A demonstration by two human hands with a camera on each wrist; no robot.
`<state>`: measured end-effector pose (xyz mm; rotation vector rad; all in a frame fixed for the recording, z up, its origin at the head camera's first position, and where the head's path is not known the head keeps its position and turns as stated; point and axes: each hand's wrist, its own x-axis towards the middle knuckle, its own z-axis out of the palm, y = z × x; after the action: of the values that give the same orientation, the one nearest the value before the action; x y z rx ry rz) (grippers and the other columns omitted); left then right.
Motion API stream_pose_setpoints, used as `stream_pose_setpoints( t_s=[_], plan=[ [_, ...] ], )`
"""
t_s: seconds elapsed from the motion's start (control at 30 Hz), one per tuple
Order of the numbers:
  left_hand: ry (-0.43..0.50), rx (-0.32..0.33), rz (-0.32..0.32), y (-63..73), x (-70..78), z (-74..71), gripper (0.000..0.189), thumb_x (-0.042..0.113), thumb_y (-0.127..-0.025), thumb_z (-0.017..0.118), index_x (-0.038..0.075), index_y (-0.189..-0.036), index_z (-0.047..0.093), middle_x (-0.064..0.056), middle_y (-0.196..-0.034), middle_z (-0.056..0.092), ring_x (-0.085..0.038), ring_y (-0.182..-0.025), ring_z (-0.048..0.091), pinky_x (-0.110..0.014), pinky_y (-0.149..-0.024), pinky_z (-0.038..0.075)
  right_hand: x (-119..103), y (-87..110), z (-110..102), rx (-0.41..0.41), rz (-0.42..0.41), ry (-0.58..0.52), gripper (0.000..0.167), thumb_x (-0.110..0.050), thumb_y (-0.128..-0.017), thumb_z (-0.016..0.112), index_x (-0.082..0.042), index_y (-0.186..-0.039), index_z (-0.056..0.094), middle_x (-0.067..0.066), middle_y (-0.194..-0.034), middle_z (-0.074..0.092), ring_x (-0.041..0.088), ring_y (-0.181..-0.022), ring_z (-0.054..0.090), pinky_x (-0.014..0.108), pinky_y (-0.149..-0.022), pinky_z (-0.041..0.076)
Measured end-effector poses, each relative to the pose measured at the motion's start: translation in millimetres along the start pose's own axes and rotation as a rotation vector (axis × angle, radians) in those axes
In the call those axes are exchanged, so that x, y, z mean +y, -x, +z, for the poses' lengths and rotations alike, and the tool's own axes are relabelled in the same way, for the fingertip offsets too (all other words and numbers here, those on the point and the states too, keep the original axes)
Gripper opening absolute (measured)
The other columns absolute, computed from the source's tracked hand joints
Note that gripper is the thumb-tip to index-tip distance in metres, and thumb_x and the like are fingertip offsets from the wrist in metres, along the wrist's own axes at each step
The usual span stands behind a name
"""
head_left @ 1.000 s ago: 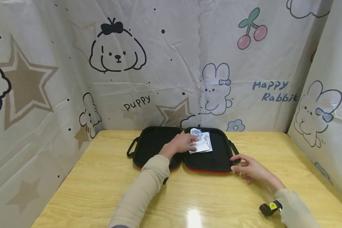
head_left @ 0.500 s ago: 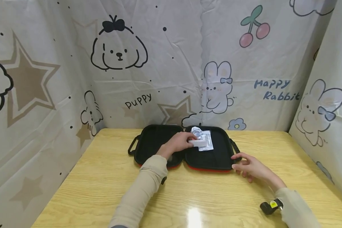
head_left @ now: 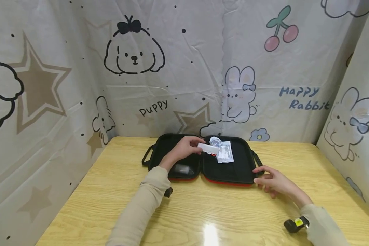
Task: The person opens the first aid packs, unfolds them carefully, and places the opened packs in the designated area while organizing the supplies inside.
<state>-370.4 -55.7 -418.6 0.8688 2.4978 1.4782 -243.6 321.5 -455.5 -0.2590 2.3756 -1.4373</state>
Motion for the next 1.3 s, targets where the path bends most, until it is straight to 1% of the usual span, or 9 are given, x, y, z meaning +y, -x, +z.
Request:
stream_pose_setpoints(
  t_s=[0.1, 0.17, 0.33, 0.4, 0.57, 0.7, 0.83, 1.07, 1.3],
  plan=[
    [-0.008, 0.030, -0.003, 7.1, -3.0, -9.5, 0.037, 0.005, -0.086, 0.074, 0.002, -0.122, 0.068, -0.013, -0.098, 0.071, -0.012, -0.079, 0.066, -0.024, -0.076, 0.054, 1, -0.2, -1, -0.004, -0.004, -0.006, 0.057, -0.025, -0.095, 0.068, -0.004, -0.140, 0.041, 0.011, -0.087, 0.064, 0.014, -0.059, 0.052, 0.026, -0.043, 0.044],
    [-0.007, 0.052, -0.004, 13.3, -4.6, -16.6, 0.037, 0.006, -0.085, 0.075, 0.001, -0.121, 0.069, -0.012, -0.096, 0.071, -0.014, -0.080, 0.065, -0.026, -0.077, 0.054, 1, -0.2, -1, -0.004, -0.008, -0.016, 0.056, -0.024, -0.095, 0.067, -0.004, -0.140, 0.041, 0.011, -0.086, 0.064, 0.013, -0.059, 0.051, 0.026, -0.043, 0.044],
    [0.074, 0.080, 0.003, 30.8, -10.1, -33.7, 0.032, 0.006, -0.089, 0.072, -0.002, -0.119, 0.068, -0.014, -0.089, 0.072, -0.031, -0.083, 0.072, -0.039, -0.083, 0.057, 3, 1.1, -1, -0.006, -0.012, -0.031, 0.056, -0.023, -0.095, 0.067, -0.002, -0.139, 0.041, 0.011, -0.085, 0.063, 0.013, -0.057, 0.051, 0.026, -0.043, 0.043],
    [0.096, 0.096, 0.006, 38.1, -12.8, -40.1, 0.030, 0.006, -0.091, 0.070, -0.001, -0.120, 0.068, -0.015, -0.086, 0.071, -0.033, -0.082, 0.073, -0.039, -0.083, 0.057, 4, 1.4, -1, -0.006, -0.001, -0.034, 0.056, -0.024, -0.095, 0.067, -0.002, -0.140, 0.041, 0.010, -0.085, 0.063, 0.013, -0.057, 0.051, 0.026, -0.043, 0.043],
    [0.118, 0.140, -0.023, 53.3, -20.6, -55.3, 0.030, 0.007, -0.093, 0.068, 0.000, -0.122, 0.068, -0.014, -0.086, 0.070, -0.021, -0.075, 0.073, -0.027, -0.081, 0.056, 8, 1.0, -1, -0.004, 0.026, -0.042, 0.056, -0.026, -0.095, 0.067, -0.005, -0.140, 0.041, 0.009, -0.085, 0.063, 0.012, -0.058, 0.050, 0.025, -0.044, 0.042],
    [0.131, 0.180, -0.057, 62.1, -27.1, -67.0, 0.032, 0.006, -0.091, 0.070, -0.004, -0.122, 0.066, -0.016, -0.090, 0.068, -0.014, -0.073, 0.071, -0.029, -0.080, 0.059, 8, 0.9, -1, -0.003, 0.023, -0.035, 0.056, -0.026, -0.095, 0.067, -0.004, -0.140, 0.041, 0.010, -0.086, 0.064, 0.012, -0.058, 0.050, 0.025, -0.044, 0.043],
    [0.095, 0.212, -0.104, 71.9, -31.8, -79.4, 0.036, 0.008, -0.089, 0.073, -0.005, -0.122, 0.066, -0.016, -0.093, 0.069, -0.015, -0.078, 0.072, -0.032, -0.081, 0.059, 5, 0.3, 0, -0.007, 0.017, -0.036, 0.057, -0.027, -0.096, 0.067, -0.004, -0.141, 0.040, 0.010, -0.086, 0.064, 0.012, -0.058, 0.051, 0.025, -0.044, 0.043],
    [-0.039, 0.216, -0.226, 91.3, -37.4, -100.6, 0.039, 0.019, -0.086, 0.078, 0.004, -0.122, 0.069, -0.009, -0.099, 0.070, -0.014, -0.088, 0.069, -0.026, -0.078, 0.052, 0, 2.8, 0, -0.011, 0.016, -0.036, 0.056, -0.025, -0.095, 0.067, -0.003, -0.139, 0.040, 0.008, -0.085, 0.064, 0.013, -0.058, 0.051, 0.026, -0.044, 0.044],
    [-0.072, 0.237, -0.277, 107.4, -44.6, -118.3, 0.038, 0.019, -0.088, 0.076, 0.005, -0.122, 0.068, -0.010, -0.099, 0.070, -0.015, -0.084, 0.068, -0.044, -0.085, 0.056, 0, -0.1, 0, -0.008, 0.020, -0.029, 0.056, -0.026, -0.095, 0.068, -0.005, -0.139, 0.042, 0.010, -0.086, 0.063, 0.012, -0.058, 0.050, 0.025, -0.044, 0.043]
  ],
)
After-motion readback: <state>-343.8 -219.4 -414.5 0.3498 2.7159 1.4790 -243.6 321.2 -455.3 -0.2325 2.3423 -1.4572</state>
